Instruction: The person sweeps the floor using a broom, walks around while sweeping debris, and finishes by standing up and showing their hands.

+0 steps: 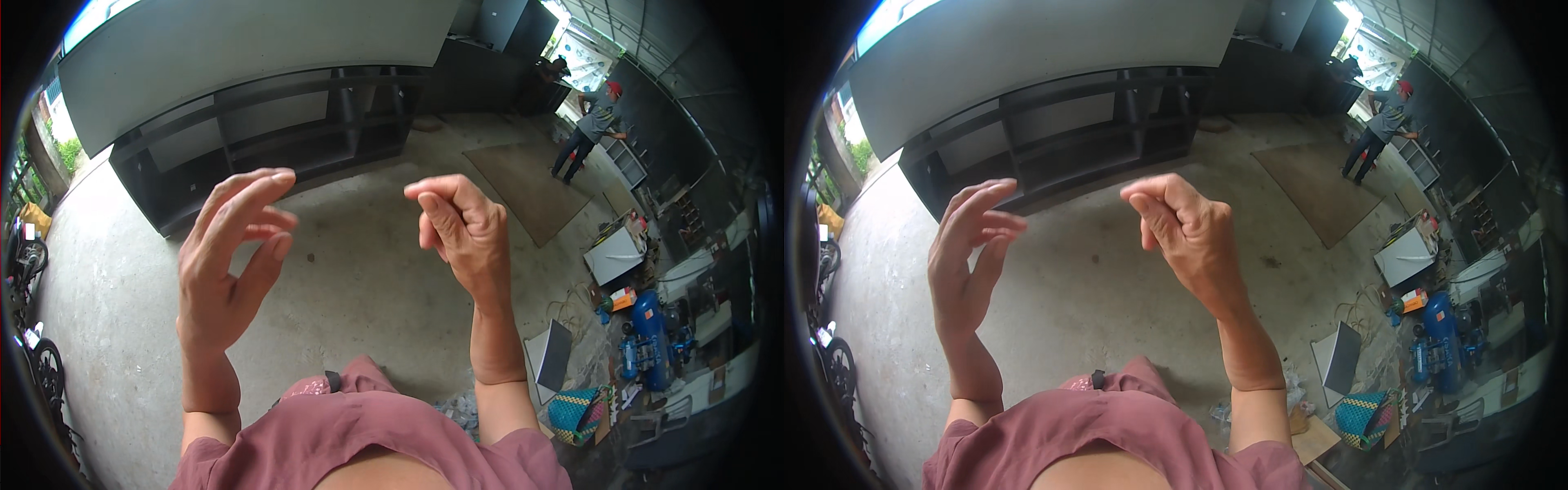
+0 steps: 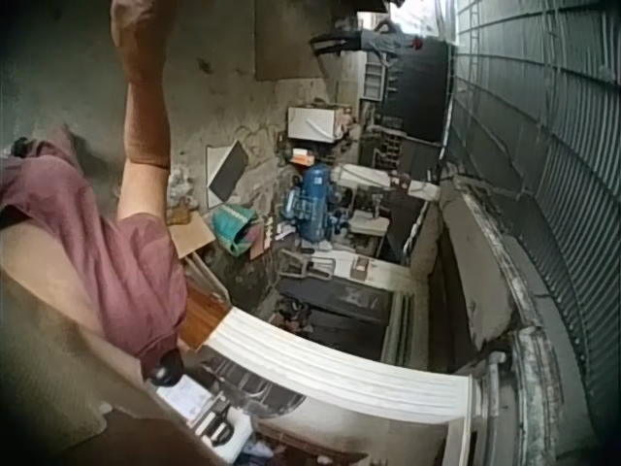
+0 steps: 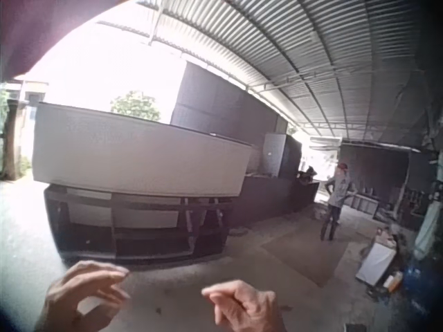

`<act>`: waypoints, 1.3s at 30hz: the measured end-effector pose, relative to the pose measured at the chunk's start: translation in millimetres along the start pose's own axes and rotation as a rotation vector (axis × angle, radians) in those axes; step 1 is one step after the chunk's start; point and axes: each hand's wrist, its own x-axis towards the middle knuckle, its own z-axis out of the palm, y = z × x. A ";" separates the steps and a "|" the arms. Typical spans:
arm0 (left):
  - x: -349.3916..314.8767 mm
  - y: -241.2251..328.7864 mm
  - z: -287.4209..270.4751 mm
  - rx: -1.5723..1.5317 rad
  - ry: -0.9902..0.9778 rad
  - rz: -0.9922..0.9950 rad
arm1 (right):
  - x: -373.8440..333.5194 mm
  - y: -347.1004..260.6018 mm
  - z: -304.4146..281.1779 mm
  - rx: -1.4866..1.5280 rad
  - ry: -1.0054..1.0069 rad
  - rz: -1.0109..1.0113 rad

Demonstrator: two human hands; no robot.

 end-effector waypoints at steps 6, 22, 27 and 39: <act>39.3 -14.9 41.7 0.044 0.078 0.008 | 32.4 52.5 -33.5 0.159 0.149 -0.076; 193.9 -112.6 206.4 0.043 0.178 0.255 | 165.4 169.0 -150.9 0.133 0.215 -0.139; 230.4 -155.3 229.2 0.032 0.229 0.230 | 215.7 218.5 -176.1 0.149 0.015 -0.384; 350.4 -329.6 310.3 -0.170 0.385 0.104 | 394.3 341.7 -167.7 0.038 0.044 -0.171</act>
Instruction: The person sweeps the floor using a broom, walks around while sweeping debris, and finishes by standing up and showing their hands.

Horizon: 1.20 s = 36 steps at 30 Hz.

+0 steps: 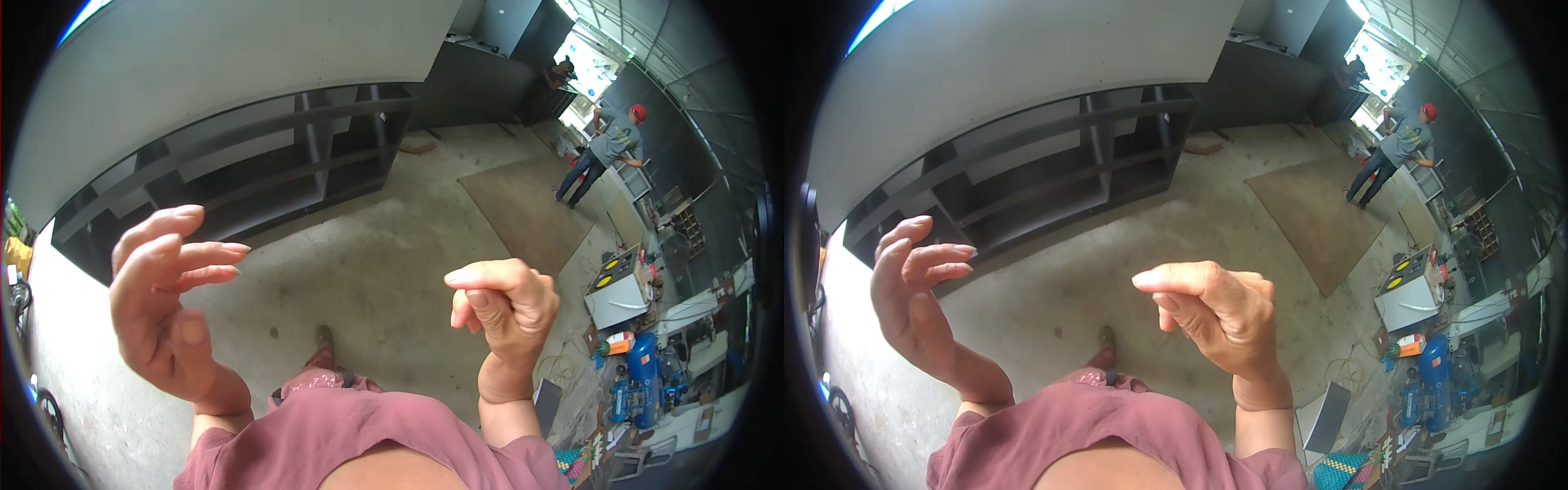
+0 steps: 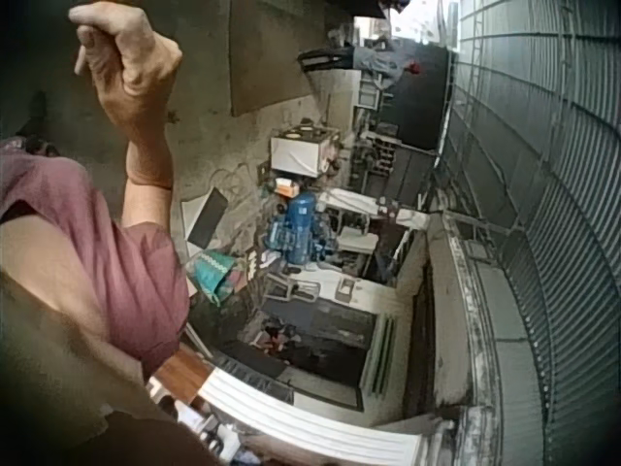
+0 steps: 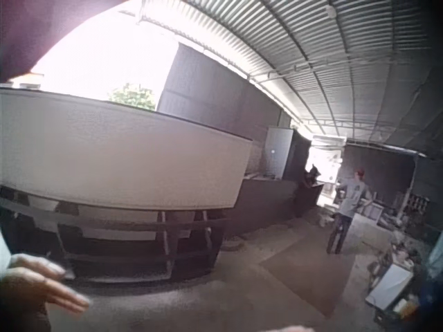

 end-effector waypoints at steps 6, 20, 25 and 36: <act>49.2 -105.4 40.3 -0.023 -0.139 -0.056 | 57.5 104.6 -14.9 -0.040 -0.084 0.085; 107.4 -234.5 180.6 -0.076 -0.440 0.035 | 144.1 163.8 -43.8 0.022 0.448 -0.051; 112.8 -239.5 213.5 -0.051 -0.470 0.096 | 159.8 169.1 -45.4 -0.040 0.480 -0.089; 107.7 -243.5 264.2 -0.270 -0.418 -0.002 | 163.9 198.7 -64.6 -0.267 0.397 0.024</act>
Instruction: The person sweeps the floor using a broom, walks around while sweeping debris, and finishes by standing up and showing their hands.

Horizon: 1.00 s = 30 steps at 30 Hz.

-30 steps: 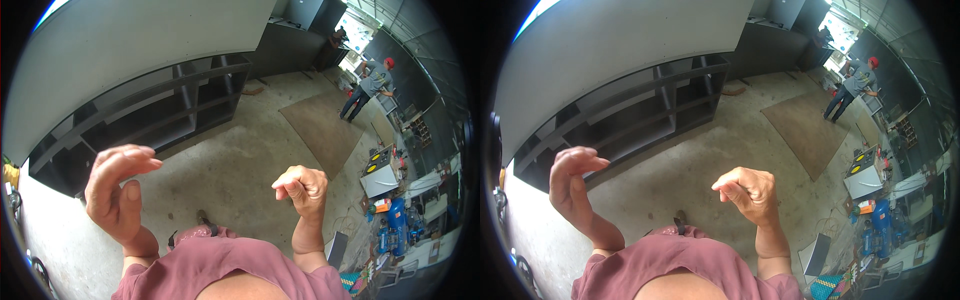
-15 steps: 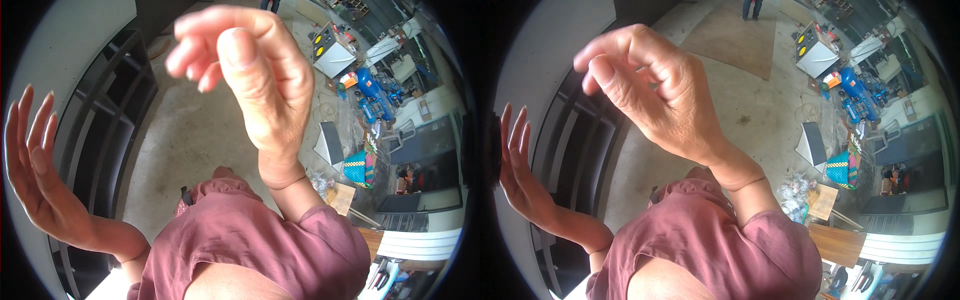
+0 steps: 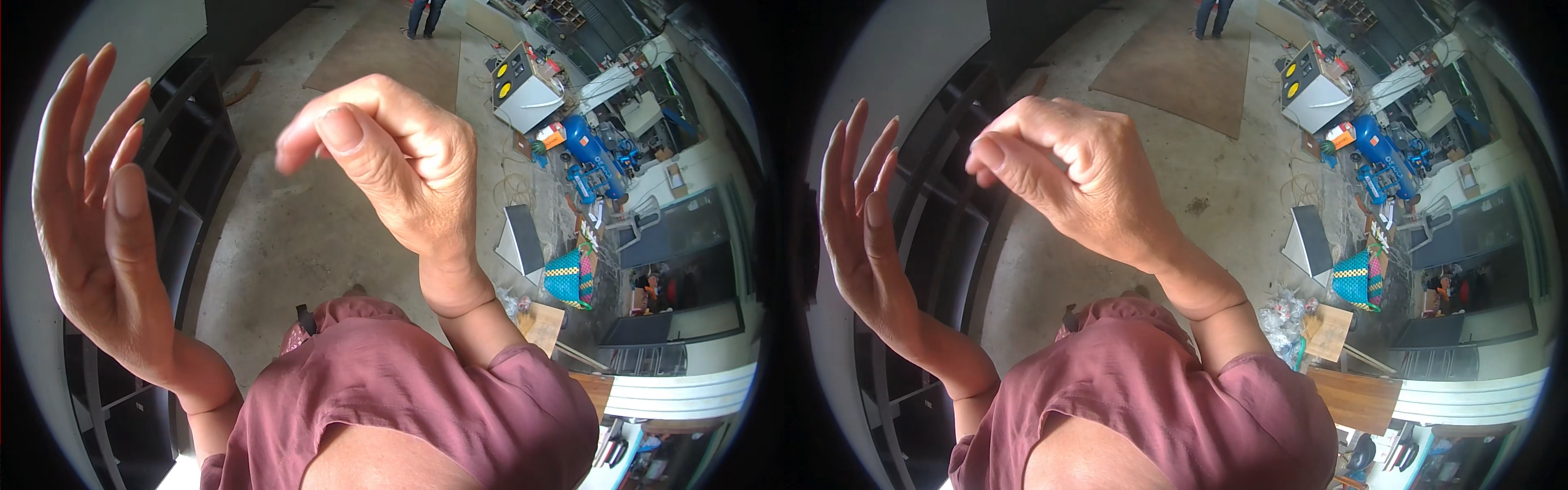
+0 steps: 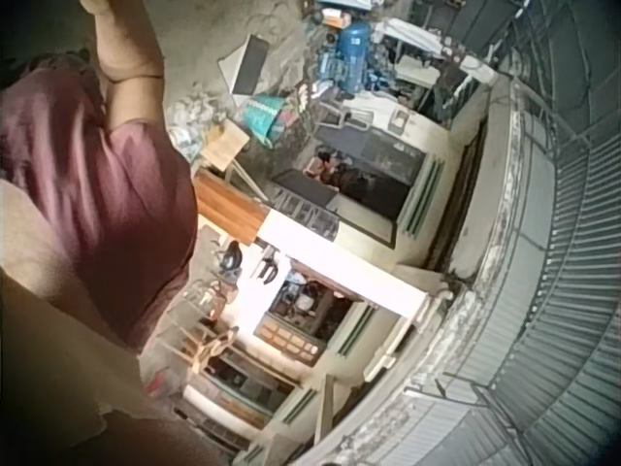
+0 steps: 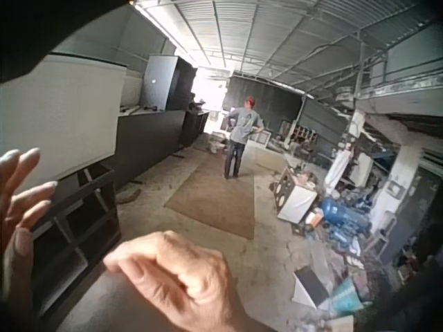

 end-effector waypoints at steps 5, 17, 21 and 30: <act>4.3 -13.2 21.0 -0.081 -0.054 0.070 | 4.2 11.6 -1.2 0.029 0.208 -0.030; 29.4 -14.9 45.4 -0.200 -0.093 0.133 | 6.0 3.4 -23.2 -0.214 0.067 0.007; 57.9 -43.9 64.7 -0.240 -0.074 0.162 | -5.2 -1.1 -51.1 -0.335 -0.333 0.110; 94.3 -13.5 215.3 -0.508 -0.146 0.308 | -38.8 -27.9 -232.5 -0.905 -0.402 0.319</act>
